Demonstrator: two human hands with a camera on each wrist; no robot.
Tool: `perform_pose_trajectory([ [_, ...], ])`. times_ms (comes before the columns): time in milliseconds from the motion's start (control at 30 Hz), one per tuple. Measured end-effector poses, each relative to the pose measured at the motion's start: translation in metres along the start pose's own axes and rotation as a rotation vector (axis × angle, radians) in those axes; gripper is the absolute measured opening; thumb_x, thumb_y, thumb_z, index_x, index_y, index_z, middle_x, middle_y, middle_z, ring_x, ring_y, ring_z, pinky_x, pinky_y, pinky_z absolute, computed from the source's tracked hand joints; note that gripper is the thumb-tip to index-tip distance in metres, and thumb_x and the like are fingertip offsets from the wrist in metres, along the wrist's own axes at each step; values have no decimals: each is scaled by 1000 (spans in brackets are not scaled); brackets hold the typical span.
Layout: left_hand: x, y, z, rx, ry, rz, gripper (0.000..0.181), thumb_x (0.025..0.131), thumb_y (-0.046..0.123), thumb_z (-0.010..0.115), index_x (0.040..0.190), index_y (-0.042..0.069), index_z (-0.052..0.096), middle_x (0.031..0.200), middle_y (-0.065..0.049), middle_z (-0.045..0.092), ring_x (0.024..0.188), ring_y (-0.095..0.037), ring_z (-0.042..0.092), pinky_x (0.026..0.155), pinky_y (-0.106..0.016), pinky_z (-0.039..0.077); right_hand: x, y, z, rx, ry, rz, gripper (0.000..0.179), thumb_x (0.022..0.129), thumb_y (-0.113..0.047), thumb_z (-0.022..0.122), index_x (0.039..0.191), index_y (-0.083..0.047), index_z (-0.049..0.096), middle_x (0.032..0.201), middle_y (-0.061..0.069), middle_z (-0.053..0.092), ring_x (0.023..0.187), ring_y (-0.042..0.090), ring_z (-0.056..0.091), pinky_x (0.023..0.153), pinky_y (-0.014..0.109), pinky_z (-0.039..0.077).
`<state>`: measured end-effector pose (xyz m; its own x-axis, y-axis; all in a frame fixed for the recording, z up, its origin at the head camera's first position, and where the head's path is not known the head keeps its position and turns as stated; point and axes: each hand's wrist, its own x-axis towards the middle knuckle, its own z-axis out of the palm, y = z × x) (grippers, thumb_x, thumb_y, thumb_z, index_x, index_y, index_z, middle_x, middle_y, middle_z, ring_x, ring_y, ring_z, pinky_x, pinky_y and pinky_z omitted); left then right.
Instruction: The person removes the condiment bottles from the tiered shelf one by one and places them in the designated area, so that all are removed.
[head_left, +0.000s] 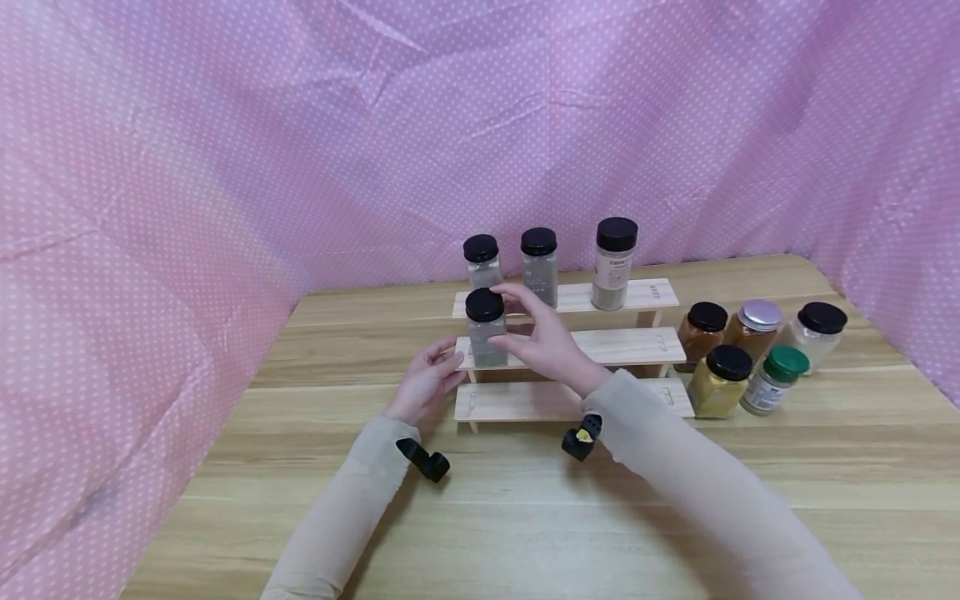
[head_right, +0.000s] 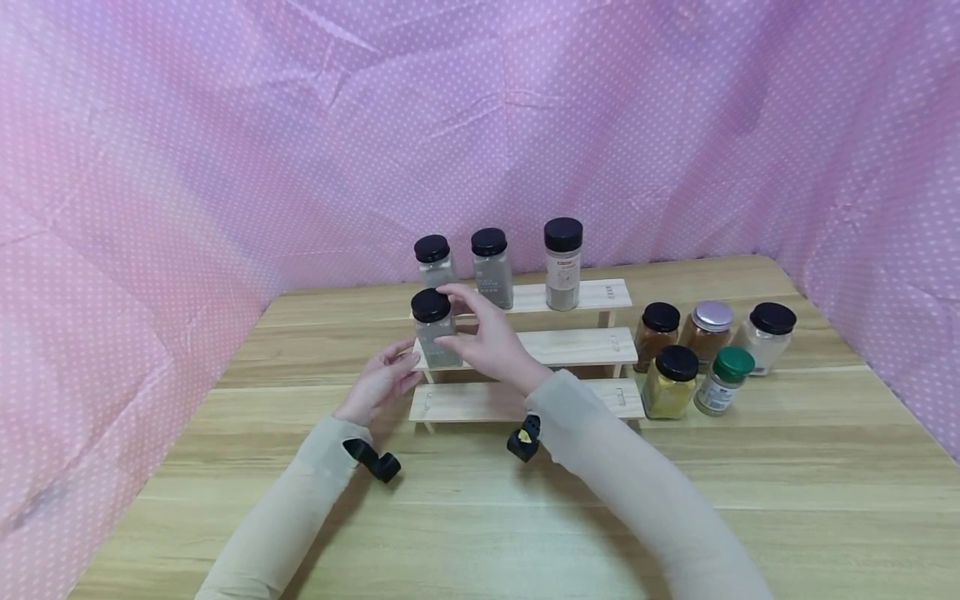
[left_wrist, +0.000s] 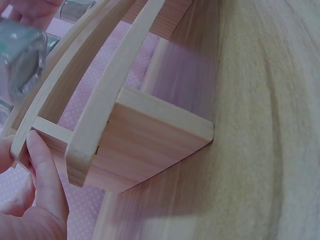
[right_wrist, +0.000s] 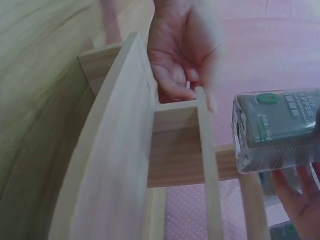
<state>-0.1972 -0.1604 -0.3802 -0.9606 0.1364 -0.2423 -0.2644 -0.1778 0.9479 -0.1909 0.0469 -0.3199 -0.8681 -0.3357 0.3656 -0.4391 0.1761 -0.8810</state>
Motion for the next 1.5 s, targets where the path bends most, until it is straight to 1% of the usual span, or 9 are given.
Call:
perform_pose_trajectory([
  [267, 1, 0, 0, -27, 3, 2, 49, 96, -2, 47, 143, -3, 32, 97, 2, 52, 81, -3, 56, 75, -16, 52, -20, -8, -11, -2, -9, -65, 60, 80, 4, 71, 133, -5, 44, 128, 16, 54, 118, 31, 53, 96, 45, 49],
  [500, -2, -1, -2, -23, 0, 9, 50, 96, -1, 48, 143, -3, 32, 95, 2, 55, 80, -4, 58, 74, -16, 52, -42, -7, -19, -50, -53, -112, 63, 77, 5, 74, 132, -2, 45, 127, 18, 54, 115, 32, 54, 91, 40, 53],
  [700, -2, -2, -2, -30, 0, -7, 49, 97, -1, 46, 143, -1, 32, 98, 2, 54, 83, -4, 57, 76, -16, 52, -59, -3, -25, -68, -74, -179, 61, 74, 9, 74, 128, 2, 48, 121, 18, 57, 112, 17, 55, 88, 33, 55],
  [833, -2, -1, -1, -22, 3, -9, 50, 97, -1, 47, 144, 0, 32, 99, 2, 52, 83, -4, 57, 77, -16, 52, -68, -2, -29, -99, -73, -193, 59, 74, 7, 75, 127, 2, 49, 121, 18, 58, 112, 6, 53, 88, 33, 55],
  [1000, -2, 1, 1, -16, 3, -12, 50, 97, -1, 46, 144, 0, 31, 99, 2, 52, 83, -4, 57, 77, -16, 52, -80, -3, -39, -97, -92, -176, 58, 75, 7, 74, 127, 2, 48, 123, 19, 57, 110, 4, 55, 89, 31, 54],
  [1167, -1, 1, 1, -26, 7, -17, 50, 96, -1, 47, 144, 0, 32, 98, 2, 53, 83, -4, 57, 76, -16, 52, -94, -2, -53, -120, -86, -181, 57, 74, 8, 74, 126, 2, 49, 119, 18, 57, 103, 1, 59, 85, 24, 54],
  [1267, -1, 1, 2, -23, 11, -17, 50, 96, -1, 48, 144, 0, 32, 98, 2, 52, 82, -4, 56, 76, -16, 52, -102, -3, -64, -165, -54, -195, 58, 73, 9, 75, 124, 2, 50, 117, 8, 59, 99, 0, 59, 82, 21, 54],
  [1400, -1, 0, 2, -15, 9, -15, 50, 96, -1, 48, 144, 0, 32, 99, 1, 51, 82, -5, 56, 77, -16, 52, -113, -9, -81, -200, -1, -203, 62, 70, 12, 75, 126, 1, 50, 120, -16, 55, 100, -3, 58, 82, 15, 52],
  [1500, 0, 0, 2, -18, 5, -14, 50, 96, -1, 47, 144, 0, 32, 99, 2, 52, 83, -5, 56, 77, -16, 52, -118, -13, -93, -166, 30, -241, 67, 66, 19, 73, 127, 3, 49, 123, -20, 52, 104, -3, 56, 84, 12, 50],
])
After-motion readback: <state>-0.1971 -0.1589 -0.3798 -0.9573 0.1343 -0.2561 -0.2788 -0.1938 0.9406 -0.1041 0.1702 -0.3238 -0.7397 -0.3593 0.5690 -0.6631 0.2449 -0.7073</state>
